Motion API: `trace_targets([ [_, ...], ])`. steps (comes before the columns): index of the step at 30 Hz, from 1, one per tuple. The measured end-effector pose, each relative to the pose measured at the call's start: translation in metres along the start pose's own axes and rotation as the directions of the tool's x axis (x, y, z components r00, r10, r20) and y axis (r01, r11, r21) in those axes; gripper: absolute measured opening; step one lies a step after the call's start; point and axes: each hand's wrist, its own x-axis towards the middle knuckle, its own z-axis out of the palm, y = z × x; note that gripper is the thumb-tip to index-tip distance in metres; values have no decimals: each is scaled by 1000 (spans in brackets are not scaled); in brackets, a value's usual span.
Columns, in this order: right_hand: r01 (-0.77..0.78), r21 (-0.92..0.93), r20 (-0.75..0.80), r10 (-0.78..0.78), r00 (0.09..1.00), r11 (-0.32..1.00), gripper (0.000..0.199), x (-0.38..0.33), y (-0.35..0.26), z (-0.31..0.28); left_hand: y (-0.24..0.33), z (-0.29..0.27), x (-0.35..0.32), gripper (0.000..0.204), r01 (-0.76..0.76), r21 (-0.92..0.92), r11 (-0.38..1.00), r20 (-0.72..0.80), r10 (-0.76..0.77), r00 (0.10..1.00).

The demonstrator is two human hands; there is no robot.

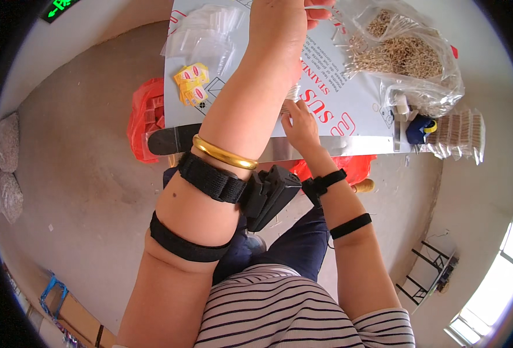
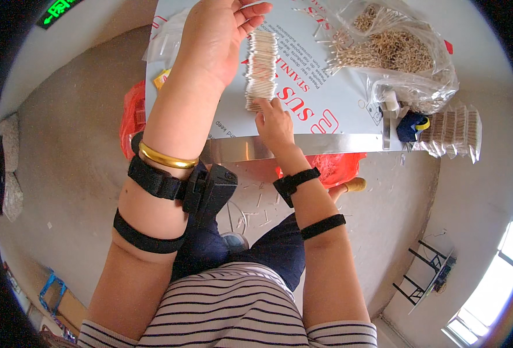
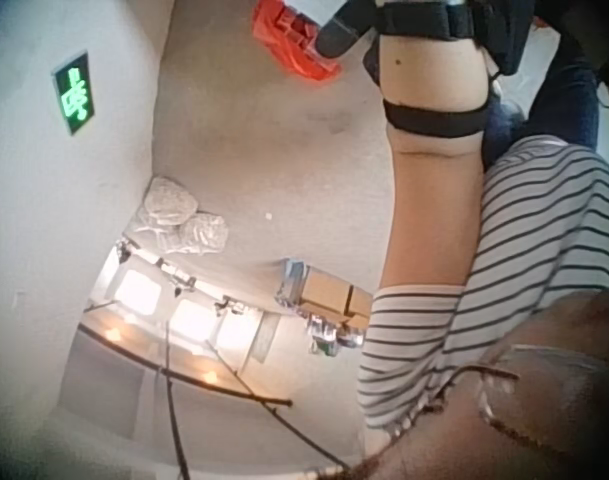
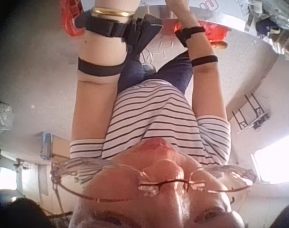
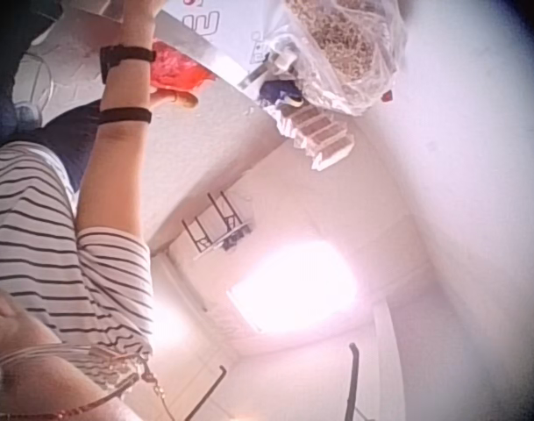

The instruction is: Organizing and aligning cotton swabs into neat rows on a workbench for packaging.

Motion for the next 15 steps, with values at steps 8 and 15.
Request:
trace_targets([
  [8, -35, -20, 4, 35, 999, 999, 29, 12, -6, -4, 0, -1, 2, 25, -14, -37, 999, -11, 14, 1000],
  [15, -40, -39, 6, 40, 999, 998, 26, 15, -3, -1, -4, -8, 9, 25, -33, -69, 997, 31, 35, 999],
])
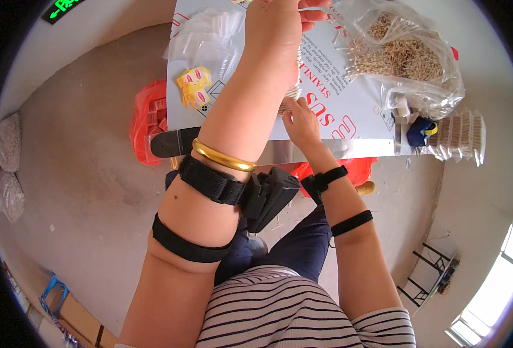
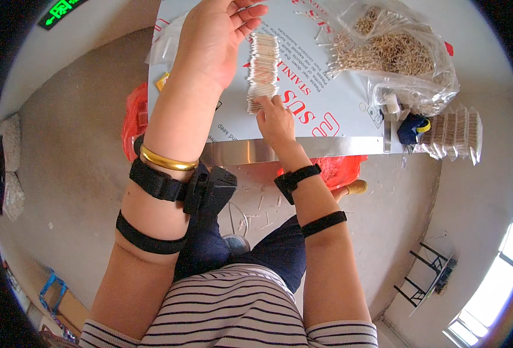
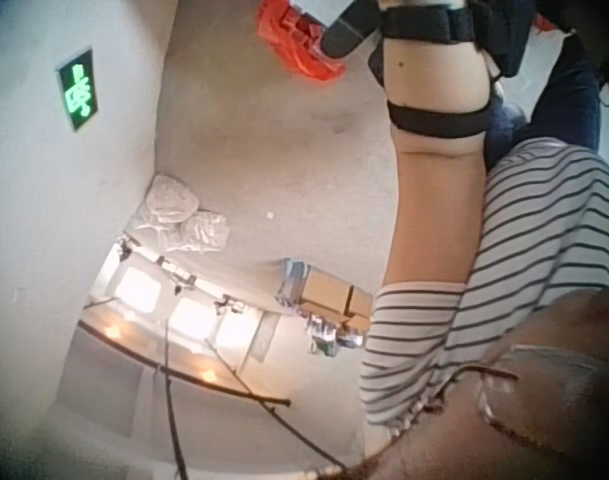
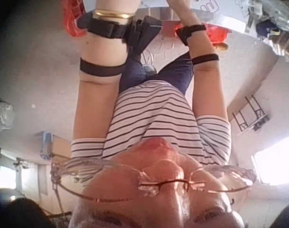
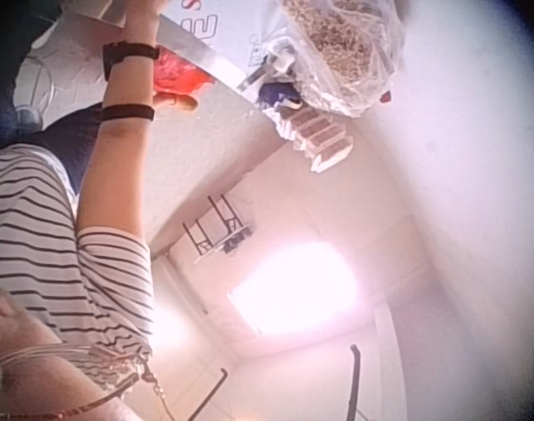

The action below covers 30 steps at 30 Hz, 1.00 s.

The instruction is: Organizing and aligning cotton swabs into neat rows on a workbench for packaging.

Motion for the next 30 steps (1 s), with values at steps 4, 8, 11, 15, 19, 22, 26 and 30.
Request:
trace_targets([
  [4, 8, 6, 2, -8, 1000, 1000, 25, 0, 2, 2, 3, 2, -2, 26, -2, 16, 1000, -13, 2, 1000],
  [8, 14, 25, -10, -13, 1000, 1000, 24, -2, 5, 4, 1, 2, -2, 26, 2, 11, 1000, -8, -2, 1000],
  [11, 5, 51, -10, -5, 1000, 999, 24, -1, 4, 4, 1, 2, -2, 27, 12, 12, 1000, -15, -12, 1000],
  [15, -18, 112, -36, 22, 999, 994, 23, 5, 0, 1, 1, 0, -3, 28, -1, 25, 1000, -1, 1, 1000],
  [19, 5, 75, -47, -2, 999, 997, 26, 10, 7, 2, 3, 4, -4, 29, 10, 29, 1000, -10, -9, 1000],
  [22, 21, 46, -50, -19, 999, 999, 26, 13, 8, 4, 3, 5, -6, 29, 4, 39, 999, -19, -4, 1000],
  [26, 25, 20, -30, -24, 999, 999, 23, 16, 11, 5, -1, 1, -2, 30, -11, 28, 1000, 1, 11, 1000],
  [30, 22, 1, -8, -22, 1000, 1000, 15, 27, 11, 0, -3, -2, 0, 29, -21, 29, 999, 14, 21, 1000],
])
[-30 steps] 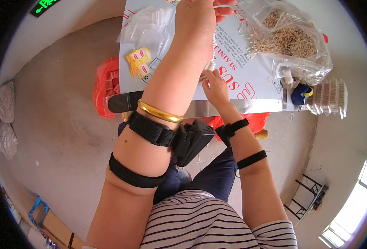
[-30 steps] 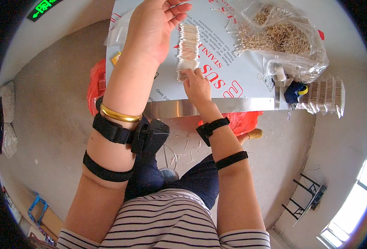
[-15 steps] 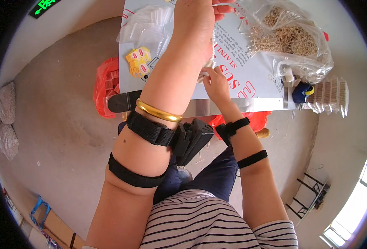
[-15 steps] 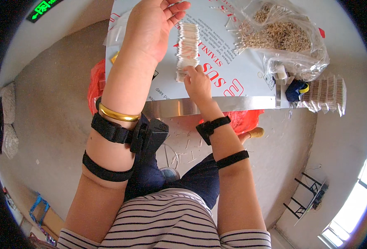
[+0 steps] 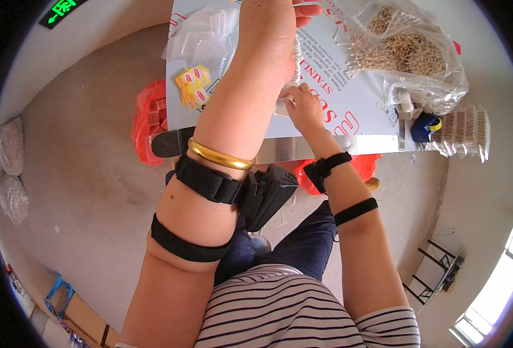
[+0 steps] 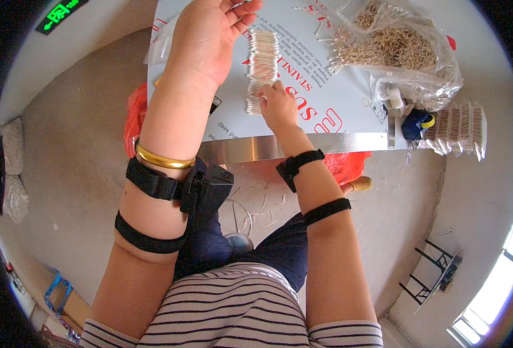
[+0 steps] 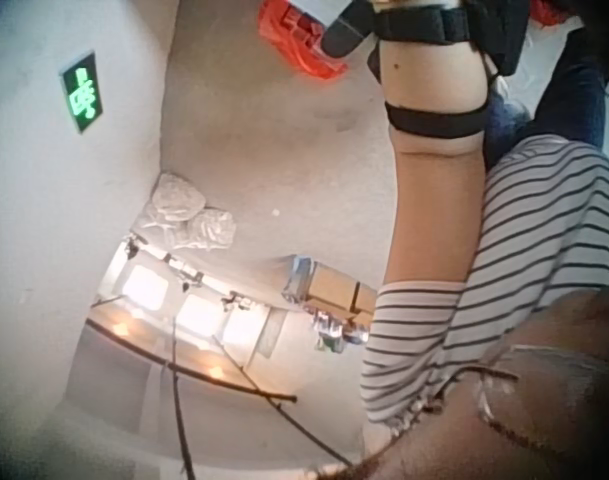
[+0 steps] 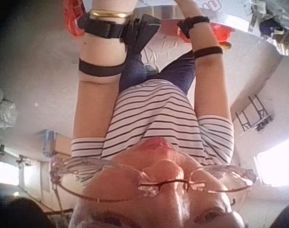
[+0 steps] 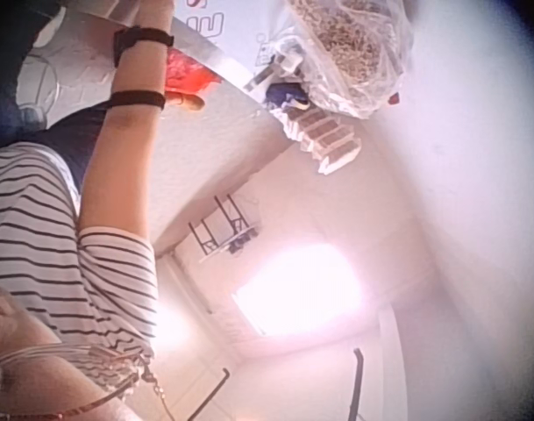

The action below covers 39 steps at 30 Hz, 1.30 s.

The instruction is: Organizing and aligning cotton swabs into neat rows on a workbench for packaging.

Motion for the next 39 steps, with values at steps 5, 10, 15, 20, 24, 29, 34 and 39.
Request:
trace_targets([
  [5, 13, -83, 44, -9, 999, 996, 4, 12, 0, -6, 2, 2, -3, 29, 2, 10, 1000, -22, -2, 1000],
  [10, 147, -122, 89, -136, 987, 982, 5, 22, 14, -7, 3, 6, -4, 28, 17, 15, 1000, -26, -16, 1000],
  [15, 203, -197, 124, -181, 976, 959, 3, 28, 6, -9, 2, 1, 0, 29, 1, 30, 1000, -9, 0, 1000],
  [20, 283, -208, 71, -274, 959, 936, 4, 31, 3, -27, 2, 6, 1, 27, -1, 17, 1000, -29, 2, 1000],
  [24, 41, 383, -160, 23, 987, 923, 9, 20, -34, -87, -7, -10, 6, 23, -207, 374, 904, 96, 184, 978],
  [29, 22, 649, -178, 124, 976, 760, 14, -2, -53, -152, -11, -10, -4, 29, -135, 666, 734, 367, -165, 915],
  [34, -66, 796, -75, 207, 975, 602, 19, -22, -66, -192, -19, 10, -16, 20, -329, 632, 701, 514, -62, 855],
  [39, 23, 890, -151, 248, 957, 455, 17, -40, -80, -201, -16, 19, -24, 19, -253, 550, 796, 526, -95, 845],
])
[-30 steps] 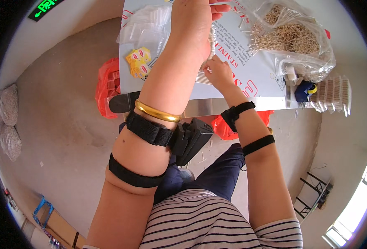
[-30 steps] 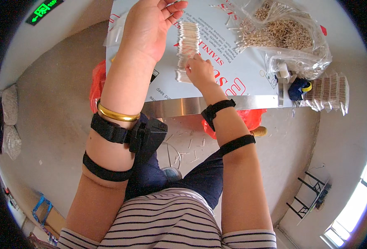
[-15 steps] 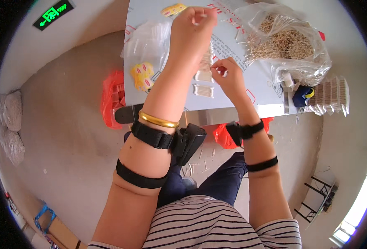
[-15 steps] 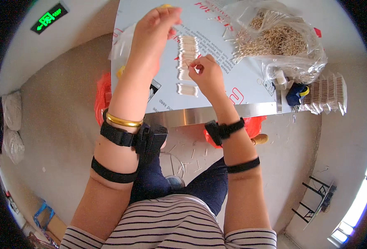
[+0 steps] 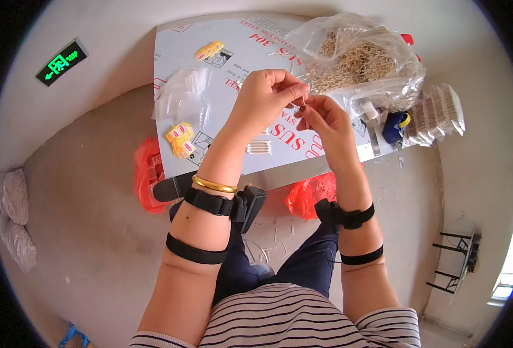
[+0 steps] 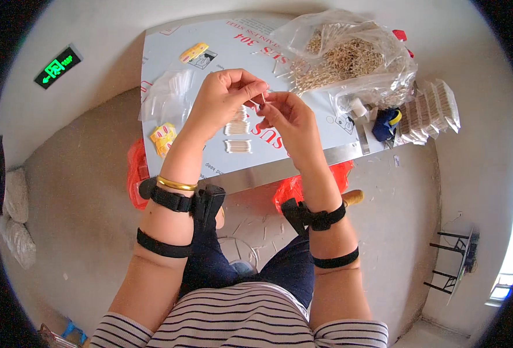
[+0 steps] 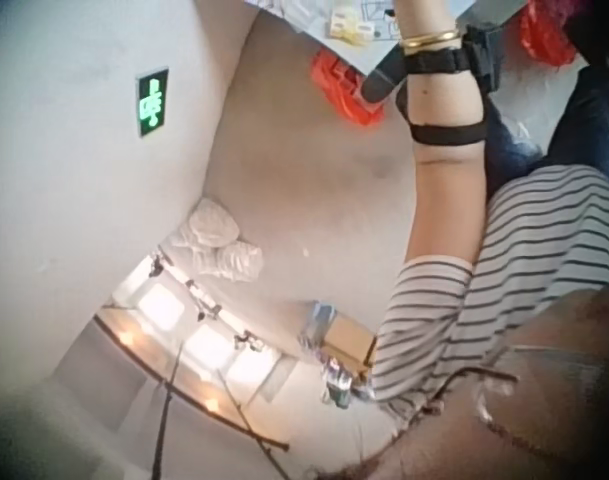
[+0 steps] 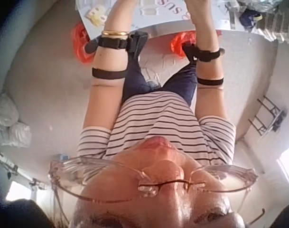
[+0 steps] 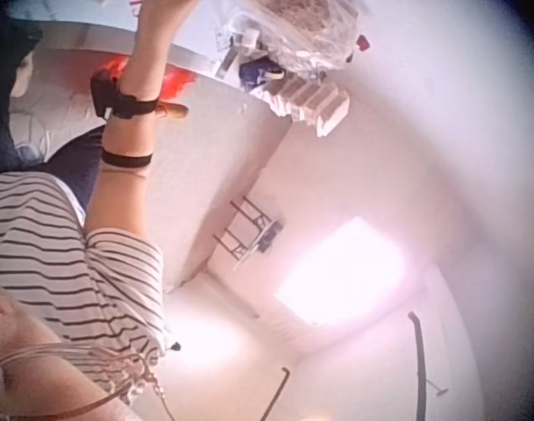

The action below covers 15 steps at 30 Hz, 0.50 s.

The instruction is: Organizing and aligning cotton swabs into neat rows on a workbench for packaging.

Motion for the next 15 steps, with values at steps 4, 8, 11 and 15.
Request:
trace_targets([
  [4, -4, -105, -26, 1, 1000, 994, 21, -15, -8, -12, 0, 6, -2, 24, 9, -50, 999, 37, -7, 999],
  [8, 1, -59, -29, -2, 1000, 998, 23, -27, -7, -20, 2, 13, -5, 25, 11, -35, 999, 80, -8, 997],
  [11, -39, -88, -26, 37, 999, 995, 26, -36, -9, -22, 1, 17, -7, 25, 12, -11, 1000, 88, -11, 996],
  [15, -77, -54, -21, 76, 997, 996, 28, -46, -10, -28, -3, 24, -6, 25, 35, -22, 999, 121, -32, 992],
])
